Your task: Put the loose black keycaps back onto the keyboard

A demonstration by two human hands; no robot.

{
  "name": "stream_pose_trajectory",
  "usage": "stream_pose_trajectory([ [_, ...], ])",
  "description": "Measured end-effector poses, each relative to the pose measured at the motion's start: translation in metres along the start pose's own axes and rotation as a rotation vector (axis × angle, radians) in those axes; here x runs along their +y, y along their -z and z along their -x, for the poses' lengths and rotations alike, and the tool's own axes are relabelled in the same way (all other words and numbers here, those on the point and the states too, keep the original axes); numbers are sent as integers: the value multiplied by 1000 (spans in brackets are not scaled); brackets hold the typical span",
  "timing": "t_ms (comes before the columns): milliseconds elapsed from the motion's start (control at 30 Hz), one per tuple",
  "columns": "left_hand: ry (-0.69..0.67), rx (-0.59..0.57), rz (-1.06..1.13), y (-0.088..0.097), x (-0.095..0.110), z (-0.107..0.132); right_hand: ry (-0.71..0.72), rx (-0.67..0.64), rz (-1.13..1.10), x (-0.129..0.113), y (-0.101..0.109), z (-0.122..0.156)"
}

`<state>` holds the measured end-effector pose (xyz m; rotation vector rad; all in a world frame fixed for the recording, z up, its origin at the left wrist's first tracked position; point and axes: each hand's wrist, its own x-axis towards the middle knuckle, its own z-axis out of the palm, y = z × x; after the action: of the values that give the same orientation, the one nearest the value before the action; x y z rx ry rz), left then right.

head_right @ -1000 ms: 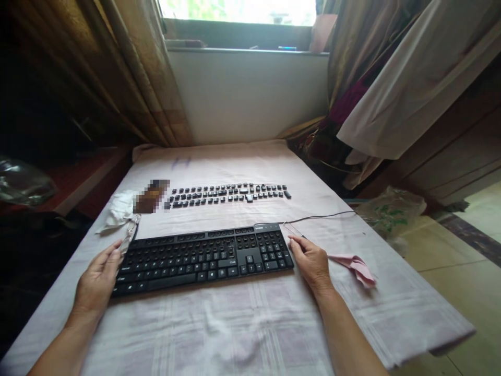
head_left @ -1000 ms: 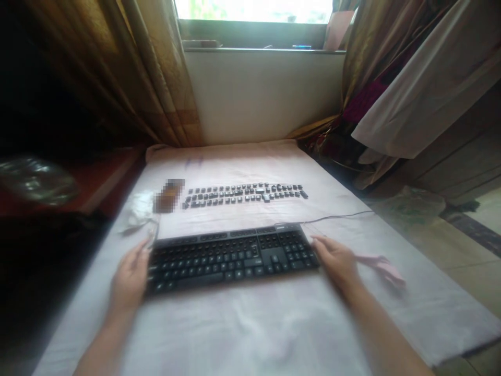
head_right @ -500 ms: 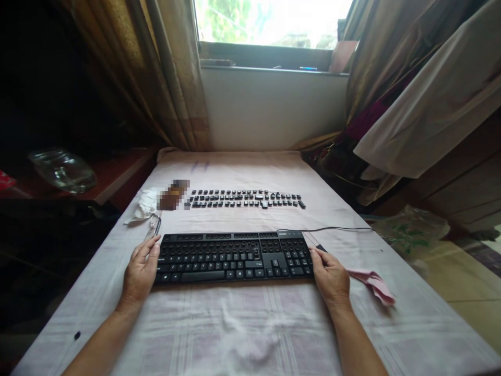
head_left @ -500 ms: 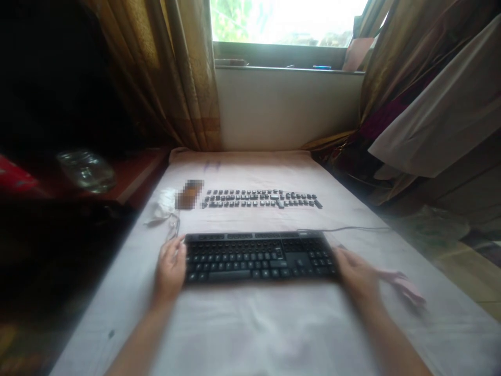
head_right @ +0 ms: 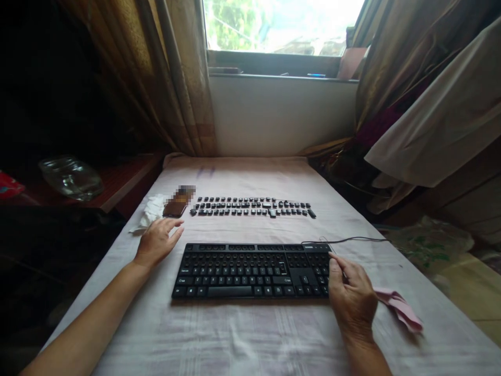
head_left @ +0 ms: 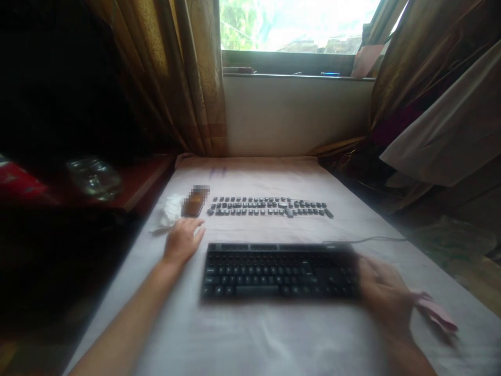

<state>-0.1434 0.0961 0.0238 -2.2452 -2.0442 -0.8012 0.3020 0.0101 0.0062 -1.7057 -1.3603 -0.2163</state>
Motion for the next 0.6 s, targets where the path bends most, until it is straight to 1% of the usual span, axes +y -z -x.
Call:
stream_pose_trajectory([
  [100, -8, -57, -137, -7, 1, -30, 140, 6, -56, -25, -14, -4],
  [200, -5, -121, -249, -19, 3, -52, 189, 2, -83, -40, -26, -6],
  [267, -2, -161, -304, -26, 3, -61, 200, -2, -109, -45, -30, -7],
  [400, 0, -216, -364, -32, -1, -69, 215, -53, -166, -52, -28, -7],
  [500, 2, -236, -380, -32, -1, -68, 235, -63, -206, -61, -27, -9],
  [600, 6, -241, -379, -31, 1, -64, 275, -47, -251, -75, -32, -11],
])
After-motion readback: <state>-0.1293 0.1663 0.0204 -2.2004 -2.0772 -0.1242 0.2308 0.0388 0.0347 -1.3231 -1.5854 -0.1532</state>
